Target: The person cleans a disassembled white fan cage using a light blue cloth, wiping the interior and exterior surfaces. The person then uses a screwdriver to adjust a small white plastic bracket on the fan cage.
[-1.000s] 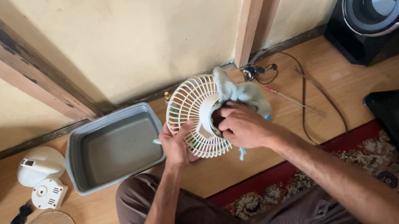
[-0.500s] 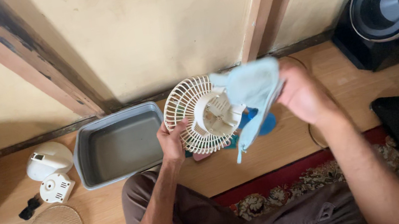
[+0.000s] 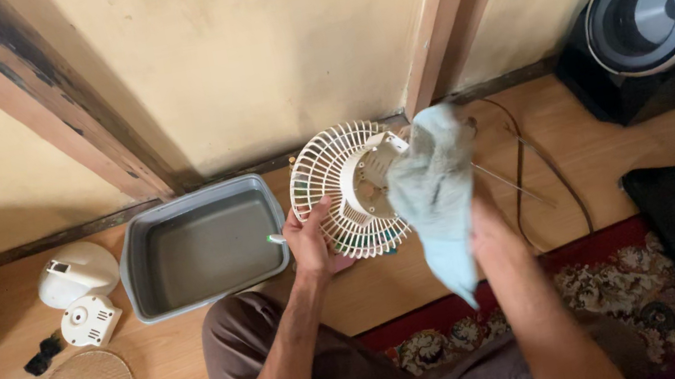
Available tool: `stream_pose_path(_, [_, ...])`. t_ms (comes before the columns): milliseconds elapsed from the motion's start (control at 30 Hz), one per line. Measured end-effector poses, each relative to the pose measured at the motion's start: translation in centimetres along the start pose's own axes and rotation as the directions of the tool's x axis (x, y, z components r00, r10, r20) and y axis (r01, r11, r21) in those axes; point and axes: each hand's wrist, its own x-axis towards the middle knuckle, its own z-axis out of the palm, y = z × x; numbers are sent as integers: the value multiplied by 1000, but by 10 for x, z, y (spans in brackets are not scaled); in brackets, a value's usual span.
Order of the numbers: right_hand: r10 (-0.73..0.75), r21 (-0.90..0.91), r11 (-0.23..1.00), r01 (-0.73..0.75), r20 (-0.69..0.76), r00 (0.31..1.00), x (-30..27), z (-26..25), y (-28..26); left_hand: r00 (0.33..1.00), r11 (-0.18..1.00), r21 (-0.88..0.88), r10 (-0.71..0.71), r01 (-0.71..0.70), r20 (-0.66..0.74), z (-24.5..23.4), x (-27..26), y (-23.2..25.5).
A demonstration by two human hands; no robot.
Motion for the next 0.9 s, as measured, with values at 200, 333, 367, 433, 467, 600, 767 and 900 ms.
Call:
stream_pose_path(200, [-24, -549, 830, 94, 133, 991, 6, 7, 52, 993, 995, 56, 77, -82, 89, 12, -10, 15])
stream_pose_path(333, [-158, -681, 672, 291, 252, 955, 7, 8, 64, 998, 1000, -16, 1, 0, 71, 17, -17, 25])
stream_pose_path(367, [-226, -706, 609, 361, 282, 932, 7, 10, 66, 997, 999, -45, -23, 27, 72, 18, -17, 27])
stream_pose_path(433, [-232, -784, 483, 389, 314, 921, 7, 14, 66, 997, 998, -56, -21, 25, 75, 19, -19, 26])
stream_pose_path(467, [-150, -828, 444, 344, 310, 939, 7, 18, 68, 997, 998, -62, -19, 24, 76, 18, -19, 25])
stream_pose_path(600, [-203, -908, 256, 331, 284, 937, 7, 34, 75, 996, 1000, -9, -11, 12, 86, 13, -18, 20])
stream_pose_path(767, [-108, -935, -29, 353, 354, 929, 16, 38, 75, 995, 987, 158, 20, -35, 98, 3, -20, 18])
stream_pose_path(900, [-73, -881, 166, 444, 438, 896, 21, 31, 79, 998, 994, 111, 17, -24, 64, 1, -27, 14])
